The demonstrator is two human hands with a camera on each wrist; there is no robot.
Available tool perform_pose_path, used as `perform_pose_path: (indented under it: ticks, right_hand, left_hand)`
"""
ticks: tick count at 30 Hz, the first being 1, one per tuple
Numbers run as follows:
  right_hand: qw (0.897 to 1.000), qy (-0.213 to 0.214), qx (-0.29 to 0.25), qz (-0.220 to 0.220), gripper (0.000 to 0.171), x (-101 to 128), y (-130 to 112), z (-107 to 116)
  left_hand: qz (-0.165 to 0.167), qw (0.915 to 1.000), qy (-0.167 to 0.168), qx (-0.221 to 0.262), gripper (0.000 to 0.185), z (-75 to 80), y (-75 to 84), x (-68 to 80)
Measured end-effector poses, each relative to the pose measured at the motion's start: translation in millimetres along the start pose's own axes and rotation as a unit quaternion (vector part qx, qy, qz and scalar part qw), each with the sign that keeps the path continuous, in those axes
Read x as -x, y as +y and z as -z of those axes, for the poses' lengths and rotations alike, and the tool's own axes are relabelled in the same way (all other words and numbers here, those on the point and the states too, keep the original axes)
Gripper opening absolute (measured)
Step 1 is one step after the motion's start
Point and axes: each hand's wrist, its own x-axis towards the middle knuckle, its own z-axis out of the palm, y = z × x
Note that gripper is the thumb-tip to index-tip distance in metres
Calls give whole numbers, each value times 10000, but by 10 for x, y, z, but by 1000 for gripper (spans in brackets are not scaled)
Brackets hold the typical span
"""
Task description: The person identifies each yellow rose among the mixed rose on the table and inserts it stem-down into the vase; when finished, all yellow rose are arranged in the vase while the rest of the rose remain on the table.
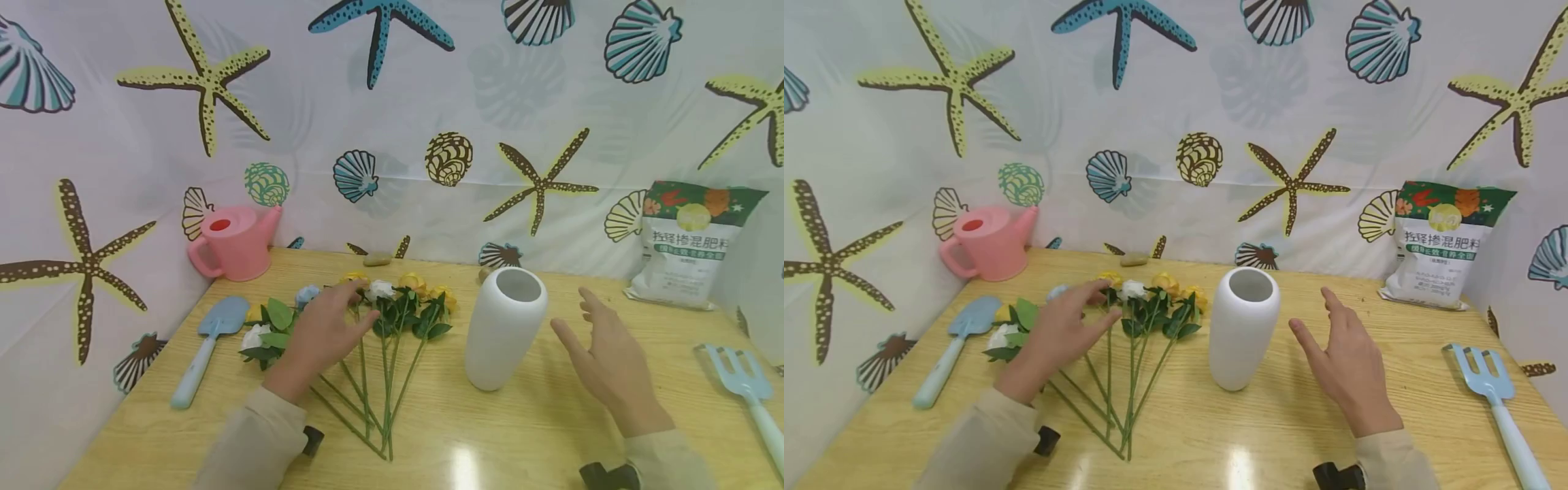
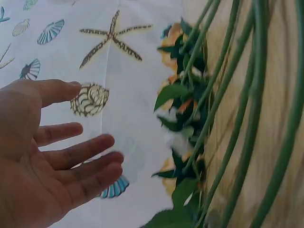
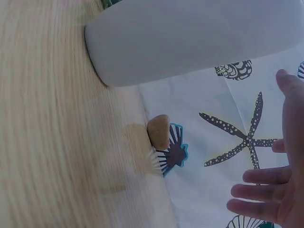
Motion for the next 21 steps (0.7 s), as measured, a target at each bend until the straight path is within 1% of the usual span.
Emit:
perform_pose_path:
  ticks: [2, 4, 6, 8, 10, 12, 14, 16, 17, 19, 21]
  right_hand:
    - [9984, 223, -508, 141, 63, 23, -39, -32]
    - [9934, 384, -1049, 264, 53, 44, -80, -71]
    - [9852, 455, -1615, 355, 47, 57, -134, -103]
    - [9734, 455, -2199, 447, 42, 66, -205, -132]
    - [9582, 358, -2775, 589, 40, 72, -276, -158]
    - [9430, 150, -3262, 646, 41, 90, -339, -181]
    - [9323, -23, -3550, 697, 42, 110, -381, -209]
    - [9226, -159, -3786, 715, 44, 128, -407, -239]
    - [9180, -201, -3897, 705, 46, 137, -419, -254]
    - [9131, -231, -4016, 672, 47, 151, -435, -281]
    - [9110, -255, -4066, 636, 49, 160, -440, -305]
  left_hand:
    - [116, 9980, -264, 566, 51, -61, 69, 14]
    - [175, 9928, -494, 1080, 42, -132, 136, 33]
    - [179, 9873, -749, 1391, 34, -212, 189, 49]
    - [177, 9816, -1051, 1584, 31, -286, 231, 70]
    - [168, 9779, -1366, 1571, 32, -360, 252, 89]
    - [253, 9744, -1663, 1488, 36, -414, 269, 104]
    - [319, 9721, -1881, 1364, 39, -459, 278, 117]
    - [358, 9708, -2009, 1261, 40, -492, 285, 128]
    - [377, 9699, -2057, 1247, 41, -504, 290, 134]
    - [382, 9693, -2101, 1219, 41, -535, 298, 147]
    - [398, 9686, -2118, 1243, 42, -566, 307, 156]
